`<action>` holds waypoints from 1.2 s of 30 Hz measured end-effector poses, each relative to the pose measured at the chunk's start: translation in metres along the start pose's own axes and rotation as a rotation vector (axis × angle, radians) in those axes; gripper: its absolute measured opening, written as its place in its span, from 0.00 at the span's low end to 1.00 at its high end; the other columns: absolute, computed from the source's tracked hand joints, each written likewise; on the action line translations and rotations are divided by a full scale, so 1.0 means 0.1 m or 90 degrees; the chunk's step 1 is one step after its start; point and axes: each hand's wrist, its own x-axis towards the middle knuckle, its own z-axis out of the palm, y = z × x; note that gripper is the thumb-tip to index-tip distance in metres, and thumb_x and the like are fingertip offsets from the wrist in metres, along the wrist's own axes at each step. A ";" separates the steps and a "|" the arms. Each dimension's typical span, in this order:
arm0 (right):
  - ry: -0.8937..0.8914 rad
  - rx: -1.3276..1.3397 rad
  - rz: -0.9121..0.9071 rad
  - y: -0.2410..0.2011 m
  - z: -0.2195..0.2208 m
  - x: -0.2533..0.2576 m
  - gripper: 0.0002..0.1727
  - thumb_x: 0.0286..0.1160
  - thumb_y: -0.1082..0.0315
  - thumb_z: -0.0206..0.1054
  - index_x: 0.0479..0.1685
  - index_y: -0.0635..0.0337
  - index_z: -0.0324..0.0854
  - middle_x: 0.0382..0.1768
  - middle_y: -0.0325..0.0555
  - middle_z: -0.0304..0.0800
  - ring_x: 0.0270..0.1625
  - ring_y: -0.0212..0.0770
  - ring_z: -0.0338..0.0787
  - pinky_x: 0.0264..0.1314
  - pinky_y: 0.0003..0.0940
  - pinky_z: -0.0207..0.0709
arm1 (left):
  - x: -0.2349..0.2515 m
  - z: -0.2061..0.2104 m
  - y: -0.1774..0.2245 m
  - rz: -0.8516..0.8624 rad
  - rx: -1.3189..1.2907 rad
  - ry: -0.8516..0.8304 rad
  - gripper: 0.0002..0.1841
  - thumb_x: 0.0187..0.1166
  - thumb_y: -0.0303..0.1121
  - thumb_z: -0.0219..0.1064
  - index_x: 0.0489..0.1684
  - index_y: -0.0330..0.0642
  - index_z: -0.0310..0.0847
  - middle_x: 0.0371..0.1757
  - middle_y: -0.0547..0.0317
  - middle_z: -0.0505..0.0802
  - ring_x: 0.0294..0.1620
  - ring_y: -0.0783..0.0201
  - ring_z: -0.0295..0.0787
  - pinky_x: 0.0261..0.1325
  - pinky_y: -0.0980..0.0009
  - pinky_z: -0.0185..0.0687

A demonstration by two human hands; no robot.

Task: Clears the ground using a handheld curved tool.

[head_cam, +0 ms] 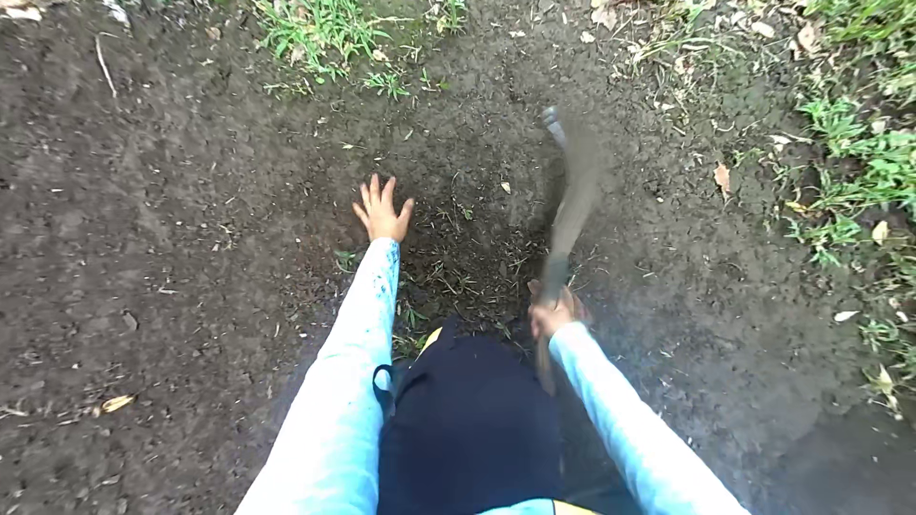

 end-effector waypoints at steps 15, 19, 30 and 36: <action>-0.039 -0.231 0.043 0.46 0.20 -0.13 0.46 0.77 0.67 0.72 0.92 0.70 0.49 0.67 0.70 0.85 0.63 0.58 0.91 0.72 0.53 0.81 | -1.76 -0.44 -1.19 -0.488 -0.115 0.263 0.38 0.88 0.55 0.57 0.95 0.50 0.52 0.95 0.34 0.51 0.95 0.31 0.38 0.84 0.21 0.37; -0.040 -0.328 0.030 0.84 -0.12 -0.25 0.44 0.76 0.66 0.73 0.91 0.66 0.54 0.69 0.74 0.83 0.73 0.68 0.85 0.79 0.62 0.73 | -1.78 -0.33 -1.15 -0.484 -0.175 0.295 0.36 0.90 0.51 0.54 0.96 0.47 0.49 0.95 0.35 0.49 0.97 0.37 0.37 0.88 0.28 0.36; -0.099 -0.419 0.058 0.98 -0.04 -0.19 0.46 0.76 0.63 0.73 0.93 0.62 0.53 0.71 0.70 0.84 0.76 0.66 0.84 0.82 0.62 0.70 | -1.95 -0.14 -1.10 -0.489 -0.157 0.304 0.34 0.92 0.51 0.49 0.95 0.45 0.51 0.95 0.36 0.53 0.96 0.37 0.41 0.87 0.27 0.37; 0.042 -0.120 -0.009 0.34 -0.08 -0.07 0.44 0.78 0.70 0.70 0.91 0.67 0.48 0.48 0.65 0.86 0.34 0.51 0.89 0.42 0.47 0.85 | -2.00 -0.07 -1.11 -0.469 -0.156 0.311 0.35 0.91 0.52 0.48 0.96 0.46 0.50 0.95 0.35 0.52 0.96 0.37 0.40 0.87 0.27 0.37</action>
